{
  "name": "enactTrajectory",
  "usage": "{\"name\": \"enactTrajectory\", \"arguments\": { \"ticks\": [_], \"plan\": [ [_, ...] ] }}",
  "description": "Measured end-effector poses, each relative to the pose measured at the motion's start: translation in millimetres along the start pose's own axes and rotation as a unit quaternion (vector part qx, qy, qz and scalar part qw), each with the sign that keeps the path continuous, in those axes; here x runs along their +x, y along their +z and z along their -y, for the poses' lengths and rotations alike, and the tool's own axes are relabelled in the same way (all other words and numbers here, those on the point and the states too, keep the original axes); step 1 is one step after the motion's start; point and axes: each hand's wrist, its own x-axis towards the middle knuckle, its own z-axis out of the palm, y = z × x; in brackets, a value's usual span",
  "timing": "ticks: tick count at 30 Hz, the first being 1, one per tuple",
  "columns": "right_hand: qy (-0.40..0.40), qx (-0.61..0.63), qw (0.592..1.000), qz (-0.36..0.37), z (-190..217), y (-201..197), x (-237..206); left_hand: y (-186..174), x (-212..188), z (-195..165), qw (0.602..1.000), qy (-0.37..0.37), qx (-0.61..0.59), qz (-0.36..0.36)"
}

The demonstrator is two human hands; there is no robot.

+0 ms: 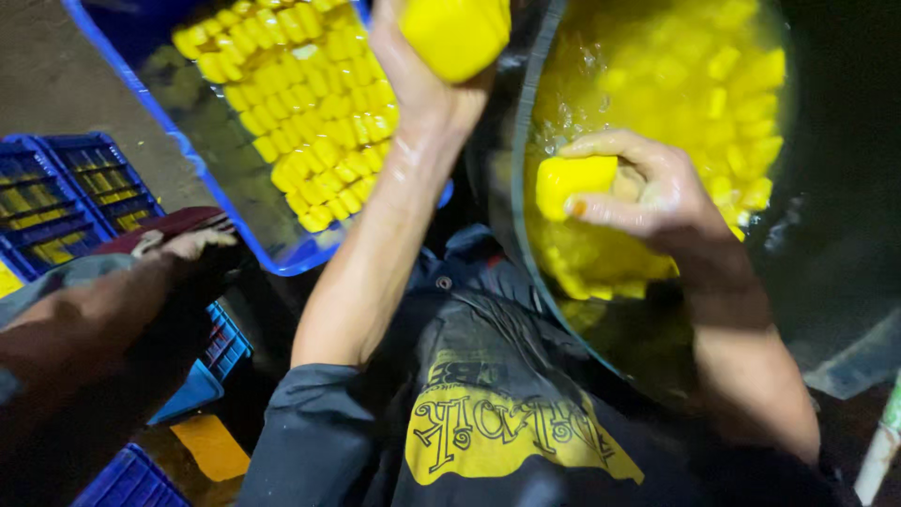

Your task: The person scoops yellow tofu blocks out of a large water-filled vat by hand and places them one at a time into blue plastic crates beside the vat, occasionally pouring water with a small container and arranging the blocks in the crates.

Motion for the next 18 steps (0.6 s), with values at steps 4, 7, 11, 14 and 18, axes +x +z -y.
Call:
{"name": "enactTrajectory", "arguments": {
  "ticks": [4, 7, 11, 14, 18],
  "plan": [
    [-0.044, -0.121, 0.991, -0.039, 61.7, 93.4, 43.1, -41.5, -41.9, -22.9, 0.999, -0.017, 0.024, -0.045],
    [-0.146, -0.368, 0.916, -0.065, 51.9, 143.7, 91.4, -77.1, -68.8, -39.7, 0.994, -0.074, -0.014, -0.082],
    [-0.198, -0.417, 0.887, -0.033, 10.7, 193.1, 150.4, -107.8, -93.9, -86.0, 0.987, -0.100, -0.090, -0.083],
    [-0.099, -0.278, 0.949, 0.110, -24.8, 218.2, 205.3, -128.8, -98.7, -116.4, 0.971, -0.103, -0.148, -0.158],
    [0.098, -0.046, 0.977, 0.185, -65.0, 251.1, 290.0, -191.2, -75.8, -166.7, 0.967, -0.092, -0.032, -0.236]
  ]
}}
